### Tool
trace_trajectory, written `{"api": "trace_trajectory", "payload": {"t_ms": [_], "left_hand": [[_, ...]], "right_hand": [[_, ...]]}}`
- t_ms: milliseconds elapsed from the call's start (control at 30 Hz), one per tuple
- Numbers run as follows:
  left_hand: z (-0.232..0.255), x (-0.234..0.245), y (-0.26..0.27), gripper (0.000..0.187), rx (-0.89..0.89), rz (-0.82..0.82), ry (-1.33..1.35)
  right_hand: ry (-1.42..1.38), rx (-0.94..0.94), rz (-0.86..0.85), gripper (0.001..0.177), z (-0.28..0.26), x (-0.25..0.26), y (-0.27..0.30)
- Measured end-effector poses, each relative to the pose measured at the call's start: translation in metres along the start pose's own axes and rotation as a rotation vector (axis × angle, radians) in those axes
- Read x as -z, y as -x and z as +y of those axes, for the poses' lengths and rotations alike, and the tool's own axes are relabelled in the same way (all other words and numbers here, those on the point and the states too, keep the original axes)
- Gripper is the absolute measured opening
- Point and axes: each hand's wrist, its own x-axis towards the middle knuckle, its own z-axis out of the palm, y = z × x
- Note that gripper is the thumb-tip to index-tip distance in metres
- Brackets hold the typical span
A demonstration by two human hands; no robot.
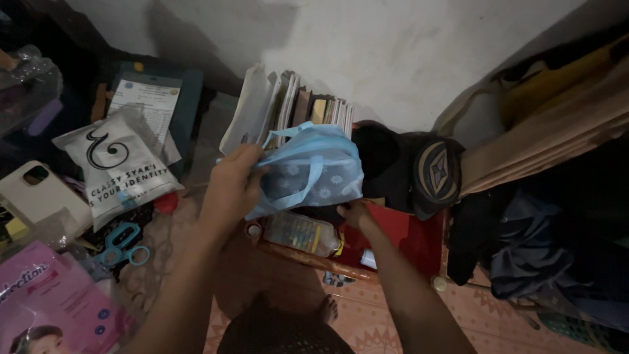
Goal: The person packs various items into a small blue bag. They place a black object, a small bottle, a red cap, a white bottle, a pair of scissors, a white packet, a red box, a yellow toy car, and a white pouch into the bag.
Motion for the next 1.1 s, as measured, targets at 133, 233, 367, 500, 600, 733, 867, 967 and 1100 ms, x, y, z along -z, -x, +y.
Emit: {"api": "trace_trajectory", "payload": {"t_ms": [133,233,367,500,600,733,867,967,1100], "left_hand": [[-0.002,0.0,-0.002,0.016,-0.034,0.027,0.007],[-0.001,0.0,-0.002,0.017,-0.014,-0.001,0.041],[0.001,-0.001,-0.006,0.016,0.004,-0.022,0.043],[0.002,-0.002,-0.008,0.02,-0.037,-0.032,0.053],[-0.001,-0.005,-0.013,0.018,-0.074,-0.037,0.051],[-0.002,-0.01,-0.017,0.016,-0.06,-0.05,0.045],[-0.002,-0.013,-0.021,0.018,-0.115,-0.051,0.083],[-0.002,-0.018,-0.021,0.019,-0.14,-0.082,0.066],[0.001,-0.037,-0.024,0.014,-0.126,-0.16,0.081]], "right_hand": [[-0.081,0.134,-0.129,0.087,-0.019,0.013,0.031],[-0.055,0.188,-0.15,0.098,-0.028,0.017,0.038],[-0.184,0.08,-0.156,0.098,-0.018,0.02,0.024],[-0.231,0.022,-0.17,0.096,-0.017,0.016,0.019],[-0.232,-0.015,-0.144,0.103,-0.037,0.027,0.04],[-0.478,-0.273,-0.193,0.088,-0.078,0.028,0.064],[-0.587,-0.26,-0.183,0.08,-0.079,0.023,0.064],[-0.687,-0.147,-0.197,0.073,-0.072,0.015,0.053],[-0.572,0.022,-0.128,0.066,-0.032,0.022,0.061]]}}
